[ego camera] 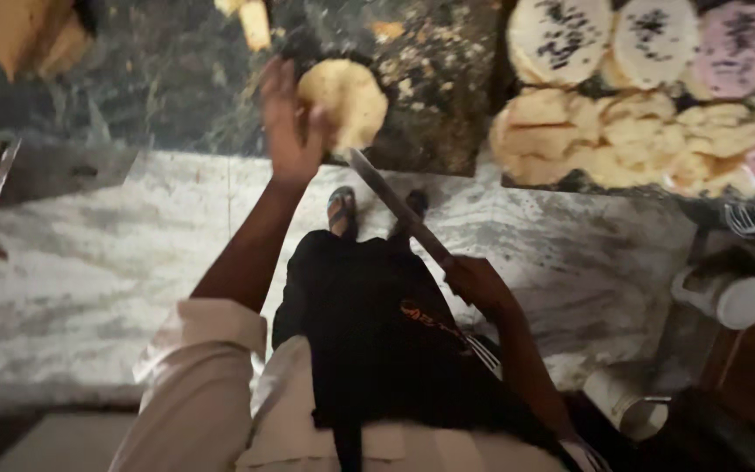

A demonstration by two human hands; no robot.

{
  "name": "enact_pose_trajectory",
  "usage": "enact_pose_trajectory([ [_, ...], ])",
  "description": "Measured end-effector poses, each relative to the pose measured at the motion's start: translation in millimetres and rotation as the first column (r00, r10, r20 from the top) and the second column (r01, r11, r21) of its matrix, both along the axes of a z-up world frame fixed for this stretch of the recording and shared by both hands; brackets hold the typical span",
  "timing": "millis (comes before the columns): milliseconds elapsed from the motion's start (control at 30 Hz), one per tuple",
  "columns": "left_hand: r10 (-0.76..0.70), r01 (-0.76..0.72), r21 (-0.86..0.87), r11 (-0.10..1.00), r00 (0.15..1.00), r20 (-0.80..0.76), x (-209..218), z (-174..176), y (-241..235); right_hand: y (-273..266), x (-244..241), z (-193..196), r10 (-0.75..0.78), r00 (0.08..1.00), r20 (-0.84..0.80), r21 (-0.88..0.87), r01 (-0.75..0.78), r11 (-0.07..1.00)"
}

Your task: The person tears apart bread rolls and uses a knife to cut and scrape the countertop. They handle various baked goods, including frosted buns and plain rolls, arranging them on the surface.

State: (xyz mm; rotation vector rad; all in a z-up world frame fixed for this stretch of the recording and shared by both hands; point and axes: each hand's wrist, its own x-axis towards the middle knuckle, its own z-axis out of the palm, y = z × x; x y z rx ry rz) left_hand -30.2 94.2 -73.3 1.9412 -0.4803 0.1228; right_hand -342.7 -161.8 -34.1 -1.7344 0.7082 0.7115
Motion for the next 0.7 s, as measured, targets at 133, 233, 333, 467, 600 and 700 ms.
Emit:
enact_pose_trajectory([
  [133, -0.122, 0.066, 0.373, 0.926, 0.984, 0.129, -3, 1, -1, -22, -50, 16, -0.118, 0.991, -0.059, -0.161, 0.108, 0.981],
  [233, -0.200, 0.119, 0.547, 0.829, 0.976, 0.090, 1, -6, -31, -30, -80, 36, -0.231, 0.972, -0.038, -0.267, 0.213, 0.940],
  [333, -0.213, 0.123, 0.498, 0.859, 0.968, 0.129, 17, -16, -65, -29, -88, 54, -0.341, 0.939, 0.047, -0.292, 0.340, 0.894],
  [467, -0.246, 0.127, 0.447, 0.886, 0.944, 0.219, 47, -33, -123, -34, -86, 76, -0.466, 0.884, 0.043, -0.350, 0.450, 0.821],
  [600, -0.341, 0.203, 0.333, 0.921, 0.833, 0.436, 88, -40, -181, -47, -93, 105, -0.488, 0.845, 0.217, -0.340, 0.535, 0.774],
  [700, -0.382, 0.160, 0.494, 0.855, 0.838, 0.390, 102, -35, -190, -52, -112, 117, -0.689, 0.690, 0.221, -0.274, 0.722, 0.635],
])
